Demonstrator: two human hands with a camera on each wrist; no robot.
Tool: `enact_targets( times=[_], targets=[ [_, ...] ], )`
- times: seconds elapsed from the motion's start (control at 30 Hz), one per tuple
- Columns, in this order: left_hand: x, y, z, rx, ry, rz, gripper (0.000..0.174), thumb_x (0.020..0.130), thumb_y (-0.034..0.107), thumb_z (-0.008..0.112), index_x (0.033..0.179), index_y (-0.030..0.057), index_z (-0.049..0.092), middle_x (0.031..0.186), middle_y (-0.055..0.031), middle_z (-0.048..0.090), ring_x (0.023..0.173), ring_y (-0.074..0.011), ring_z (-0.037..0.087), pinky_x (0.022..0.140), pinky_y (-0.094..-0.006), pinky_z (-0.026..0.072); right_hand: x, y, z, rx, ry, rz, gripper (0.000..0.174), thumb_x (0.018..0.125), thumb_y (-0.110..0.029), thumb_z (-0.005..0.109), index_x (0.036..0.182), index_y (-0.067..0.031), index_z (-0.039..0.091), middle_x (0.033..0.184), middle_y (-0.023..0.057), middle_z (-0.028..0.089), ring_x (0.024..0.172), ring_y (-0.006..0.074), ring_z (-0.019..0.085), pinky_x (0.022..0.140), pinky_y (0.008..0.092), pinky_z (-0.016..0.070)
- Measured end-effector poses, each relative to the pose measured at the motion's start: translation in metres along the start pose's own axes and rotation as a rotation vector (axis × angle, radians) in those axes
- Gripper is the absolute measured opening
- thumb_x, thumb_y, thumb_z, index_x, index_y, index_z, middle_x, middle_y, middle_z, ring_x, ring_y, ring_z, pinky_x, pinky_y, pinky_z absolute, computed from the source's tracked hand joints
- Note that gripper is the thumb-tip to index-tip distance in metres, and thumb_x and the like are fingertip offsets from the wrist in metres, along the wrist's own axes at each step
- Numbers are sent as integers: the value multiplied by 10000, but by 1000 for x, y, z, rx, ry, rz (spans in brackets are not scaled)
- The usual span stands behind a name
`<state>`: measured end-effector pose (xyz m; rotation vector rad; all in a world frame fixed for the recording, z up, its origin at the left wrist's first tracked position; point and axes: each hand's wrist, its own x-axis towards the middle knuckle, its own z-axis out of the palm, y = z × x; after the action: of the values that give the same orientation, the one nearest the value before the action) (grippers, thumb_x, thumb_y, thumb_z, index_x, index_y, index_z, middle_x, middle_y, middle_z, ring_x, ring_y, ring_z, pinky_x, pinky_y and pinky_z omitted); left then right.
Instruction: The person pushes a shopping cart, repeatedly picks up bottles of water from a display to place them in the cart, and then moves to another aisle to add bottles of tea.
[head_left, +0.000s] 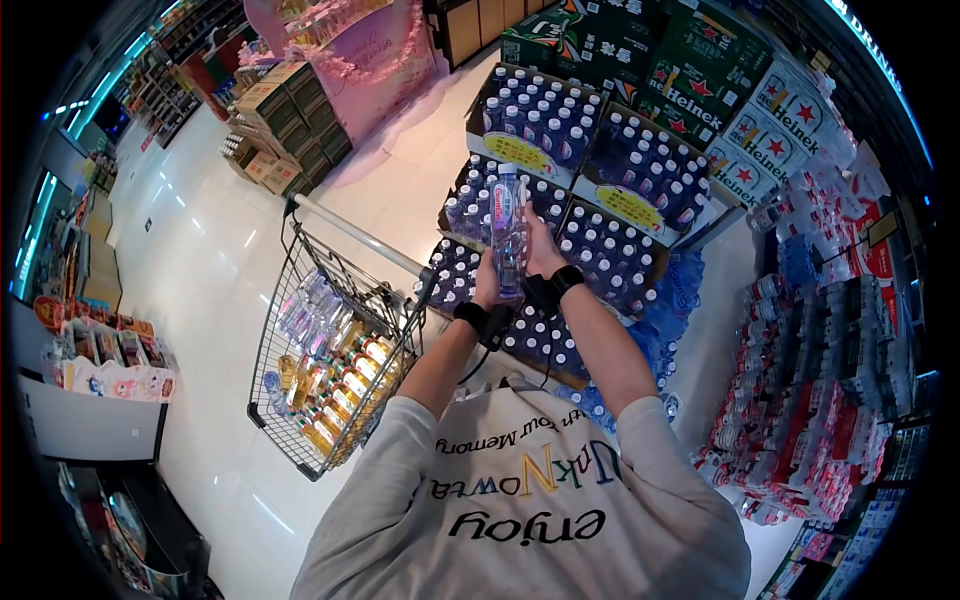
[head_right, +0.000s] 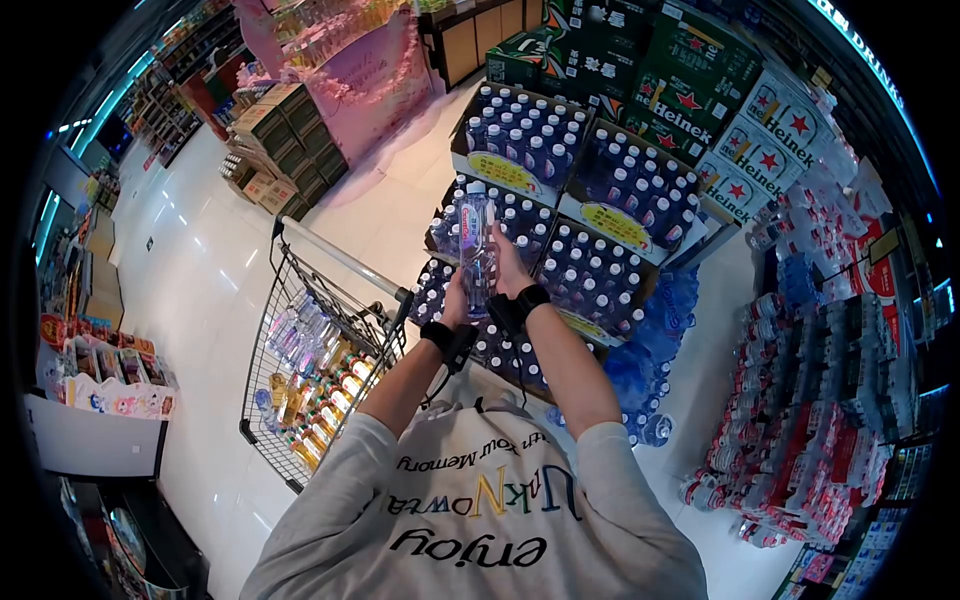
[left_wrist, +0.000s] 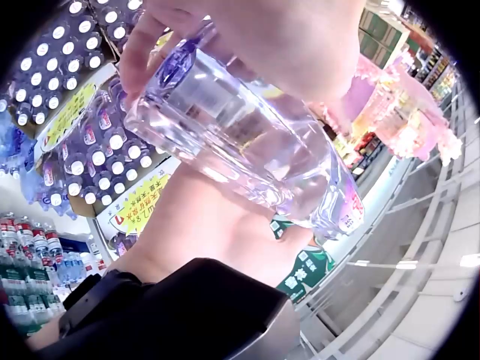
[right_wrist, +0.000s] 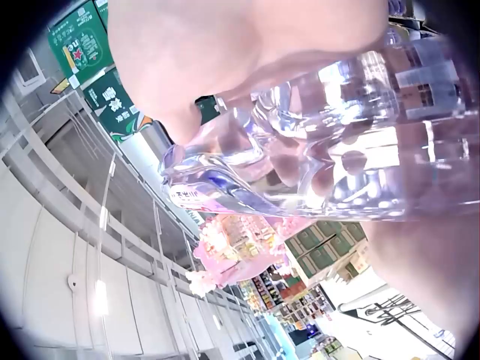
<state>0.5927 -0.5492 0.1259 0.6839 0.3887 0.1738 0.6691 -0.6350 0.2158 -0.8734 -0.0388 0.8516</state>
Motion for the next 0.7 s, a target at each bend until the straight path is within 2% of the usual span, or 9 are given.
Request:
enact_targets(
  times=[0.1, 0.13, 0.17, 0.23, 0.37, 0.53, 0.6, 0.7],
  targets=[
    [-8, 11, -19, 77, 23, 89, 440, 918, 382, 305, 1076, 26, 510, 923, -74, 604, 775, -170, 599, 699, -279, 481, 11, 14, 12, 11, -54, -17, 399, 877, -469, 410, 971, -104, 542, 880, 45, 590, 777, 167, 557, 703, 329, 459],
    [-6, 10, -27, 119, 59, 161, 442, 915, 380, 309, 1080, 25, 514, 927, -75, 603, 782, -166, 596, 710, -269, 473, 11, 16, 18, -11, -12, 0, 414, 885, -471, 387, 993, -101, 539, 901, 45, 586, 806, 168, 550, 726, 333, 454],
    [-18, 21, -18, 113, 70, 173, 442, 915, 380, 309, 1080, 25, 514, 927, -75, 603, 782, -166, 596, 710, -269, 473, 12, 19, 22, -17, -24, 10, 414, 885, -471, 387, 993, -101, 539, 901, 45, 586, 806, 168, 550, 726, 333, 454],
    [-38, 38, -4, 128, 162, 125, 441, 913, 377, 312, 1076, 24, 519, 926, -75, 601, 782, -166, 595, 719, -271, 470, 14, 24, 28, -20, -71, -33, 430, 891, -470, 368, 1023, -97, 536, 912, 47, 586, 822, 170, 548, 740, 332, 450],
    [-42, 42, -8, 219, 232, 166, 481, 901, 404, 329, 1092, 2, 513, 954, -95, 597, 800, -181, 594, 735, -288, 464, 2, 22, 51, -23, -25, -39, 437, 905, -453, 339, 1050, -91, 534, 953, 55, 589, 844, 167, 546, 763, 318, 444],
    [-38, 43, -10, 260, 255, 158, 488, 896, 408, 346, 1085, -7, 519, 958, -98, 597, 794, -177, 586, 735, -288, 457, 13, 26, 42, 6, -52, -7, 449, 906, -451, 336, 1070, -80, 528, 949, 56, 593, 849, 170, 554, 777, 317, 443],
    [-29, 37, -13, 137, 250, 153, 492, 891, 418, 352, 1048, -5, 548, 920, -91, 606, 783, -172, 583, 717, -284, 457, 16, 27, 39, -31, -13, -39, 526, 865, -542, 354, 1095, -90, 492, 879, 65, 593, 732, 159, 593, 655, 310, 496],
    [-22, 36, -21, 224, 223, 65, 483, 894, 413, 350, 1014, 2, 574, 882, -80, 615, 786, -167, 581, 711, -279, 454, 28, 31, 16, 5, -6, 26, 539, 840, -563, 397, 1090, -95, 493, 836, 62, 586, 712, 167, 586, 638, 315, 489]
  ],
)
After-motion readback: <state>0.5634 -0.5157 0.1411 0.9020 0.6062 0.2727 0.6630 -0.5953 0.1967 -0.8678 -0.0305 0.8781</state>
